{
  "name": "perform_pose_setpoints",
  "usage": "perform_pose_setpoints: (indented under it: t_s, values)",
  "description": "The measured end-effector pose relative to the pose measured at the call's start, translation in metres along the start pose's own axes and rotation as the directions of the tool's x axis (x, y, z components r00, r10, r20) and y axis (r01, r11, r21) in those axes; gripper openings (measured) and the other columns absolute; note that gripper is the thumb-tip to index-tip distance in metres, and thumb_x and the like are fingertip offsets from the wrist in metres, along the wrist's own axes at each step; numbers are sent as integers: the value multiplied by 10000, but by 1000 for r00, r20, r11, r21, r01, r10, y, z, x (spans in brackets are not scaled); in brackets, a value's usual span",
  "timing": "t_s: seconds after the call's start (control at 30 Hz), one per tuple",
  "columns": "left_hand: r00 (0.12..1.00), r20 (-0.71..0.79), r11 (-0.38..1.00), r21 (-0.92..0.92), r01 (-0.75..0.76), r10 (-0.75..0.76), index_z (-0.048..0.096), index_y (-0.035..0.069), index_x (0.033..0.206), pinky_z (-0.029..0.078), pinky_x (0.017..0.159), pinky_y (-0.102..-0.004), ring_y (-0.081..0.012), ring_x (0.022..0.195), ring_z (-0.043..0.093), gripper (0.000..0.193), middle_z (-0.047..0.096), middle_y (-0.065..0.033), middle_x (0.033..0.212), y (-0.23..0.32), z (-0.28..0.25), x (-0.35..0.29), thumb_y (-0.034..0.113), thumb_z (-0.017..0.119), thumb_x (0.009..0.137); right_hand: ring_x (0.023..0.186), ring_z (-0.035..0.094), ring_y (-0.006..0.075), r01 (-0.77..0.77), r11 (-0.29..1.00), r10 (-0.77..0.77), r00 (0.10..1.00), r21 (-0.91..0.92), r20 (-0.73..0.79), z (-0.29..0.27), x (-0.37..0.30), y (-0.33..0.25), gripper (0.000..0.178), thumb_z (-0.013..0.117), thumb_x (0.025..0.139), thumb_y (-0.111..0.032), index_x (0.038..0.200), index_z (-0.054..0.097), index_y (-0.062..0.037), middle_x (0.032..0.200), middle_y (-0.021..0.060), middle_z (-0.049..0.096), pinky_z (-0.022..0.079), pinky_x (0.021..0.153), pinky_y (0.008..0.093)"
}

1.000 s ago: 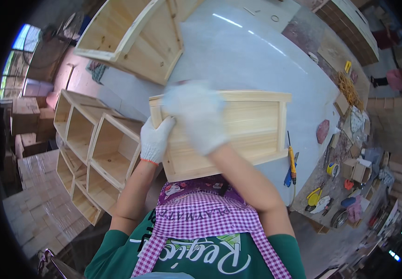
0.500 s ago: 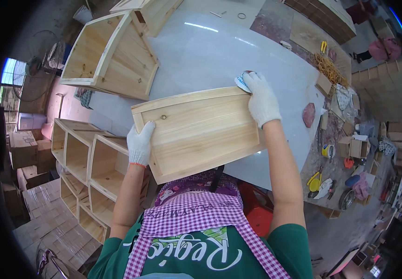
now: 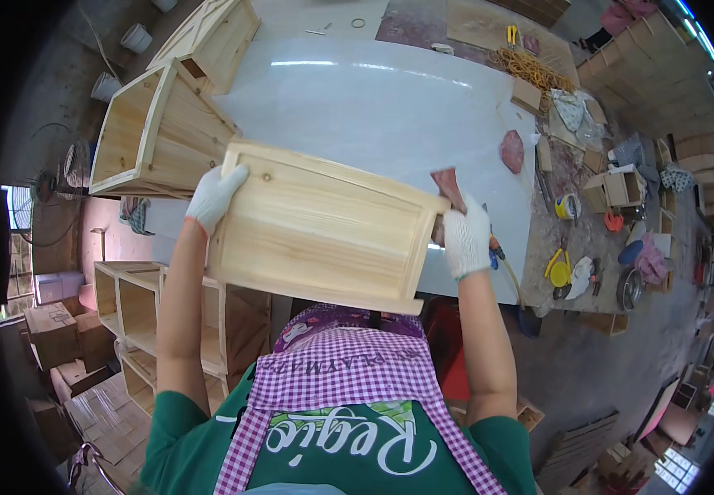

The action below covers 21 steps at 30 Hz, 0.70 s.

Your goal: Assembling, cleaning, and finishing small wooden crates at a workbench.

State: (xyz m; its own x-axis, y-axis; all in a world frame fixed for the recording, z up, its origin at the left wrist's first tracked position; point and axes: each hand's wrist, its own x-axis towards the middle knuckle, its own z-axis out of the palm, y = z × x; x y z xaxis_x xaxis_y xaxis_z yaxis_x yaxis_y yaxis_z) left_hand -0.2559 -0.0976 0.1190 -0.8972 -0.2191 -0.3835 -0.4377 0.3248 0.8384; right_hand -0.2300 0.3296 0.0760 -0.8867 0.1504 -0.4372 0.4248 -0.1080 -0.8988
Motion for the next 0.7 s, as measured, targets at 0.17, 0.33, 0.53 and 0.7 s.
perform_pose_setpoints:
  t_s: [0.17,0.33,0.53,0.7]
  values:
    - [977,199,942,307,-136,76,681,-56,1253,540,830,-379,-223,892,711,563,752,-157,983,6,34,36,422,670,955,791,644,149,51,999,-51,998,2,31,-54,-32,63,513,490,821,42,1313,636,21,973,67,660,512,658,294]
    - [975,157,812,540,-220,160,680,-31,1175,540,858,-464,-380,935,717,582,735,-249,986,9,55,37,504,633,952,1136,676,345,431,344,-408,869,-834,281,-27,-48,21,526,497,881,64,1381,607,-53,1361,158,660,531,991,373]
    - [930,71,642,705,-302,360,666,17,1090,532,894,-539,-478,1000,677,503,720,-280,1015,-4,61,40,454,421,1041,1312,557,346,782,-94,-573,464,-616,676,140,-18,-66,480,597,853,-3,1317,627,-124,1436,138,582,510,1041,420]
    - [893,60,630,687,-361,445,629,39,1070,510,874,-579,-501,953,662,438,709,-283,999,-6,62,40,379,353,1056,1262,568,355,851,-267,-541,255,-452,801,189,45,-36,365,556,904,-57,1258,630,-109,1386,142,593,506,1040,434]
